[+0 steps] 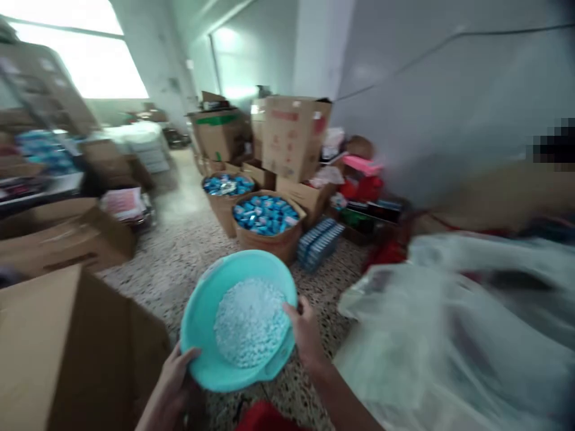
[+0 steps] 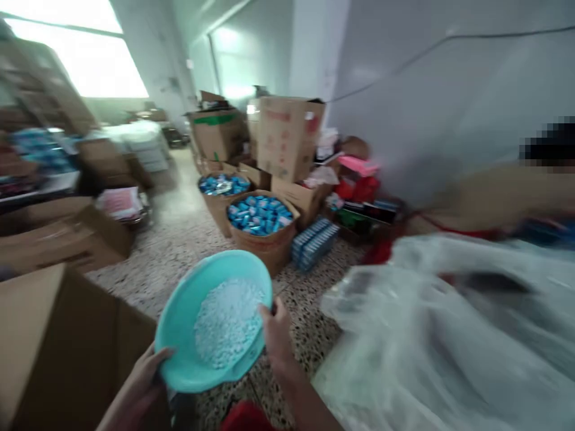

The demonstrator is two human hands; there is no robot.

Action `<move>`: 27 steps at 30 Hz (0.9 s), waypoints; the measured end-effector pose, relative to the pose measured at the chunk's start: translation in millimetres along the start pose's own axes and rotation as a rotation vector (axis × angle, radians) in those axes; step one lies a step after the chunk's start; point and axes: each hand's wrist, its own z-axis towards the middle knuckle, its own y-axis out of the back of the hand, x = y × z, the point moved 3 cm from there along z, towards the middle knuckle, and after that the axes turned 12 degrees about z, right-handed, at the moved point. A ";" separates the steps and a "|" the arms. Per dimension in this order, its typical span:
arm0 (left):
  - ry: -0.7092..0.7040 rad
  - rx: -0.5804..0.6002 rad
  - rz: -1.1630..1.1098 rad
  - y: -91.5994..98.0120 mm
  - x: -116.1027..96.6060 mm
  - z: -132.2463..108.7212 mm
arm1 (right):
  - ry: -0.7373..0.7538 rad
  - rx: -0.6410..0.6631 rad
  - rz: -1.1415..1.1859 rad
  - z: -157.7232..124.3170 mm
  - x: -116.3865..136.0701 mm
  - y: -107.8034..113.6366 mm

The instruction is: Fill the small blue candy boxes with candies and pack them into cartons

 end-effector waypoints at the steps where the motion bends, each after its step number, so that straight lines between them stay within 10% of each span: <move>1: 0.001 -0.002 -0.050 13.0 -6.7 22.4 | 0.000 0.013 -0.018 10.3 -4.3 -19.6; 10: -0.048 -0.125 -0.210 98.5 -85.2 163.2 | -0.134 0.255 0.095 102.2 -34.4 -207.4; 15: -0.038 -0.013 -0.221 100.2 -147.6 282.2 | -0.148 0.224 0.083 216.2 -51.8 -303.1; 27: 0.127 -0.123 -0.415 136.1 -377.5 589.6 | -0.156 0.597 0.012 504.3 -14.0 -642.0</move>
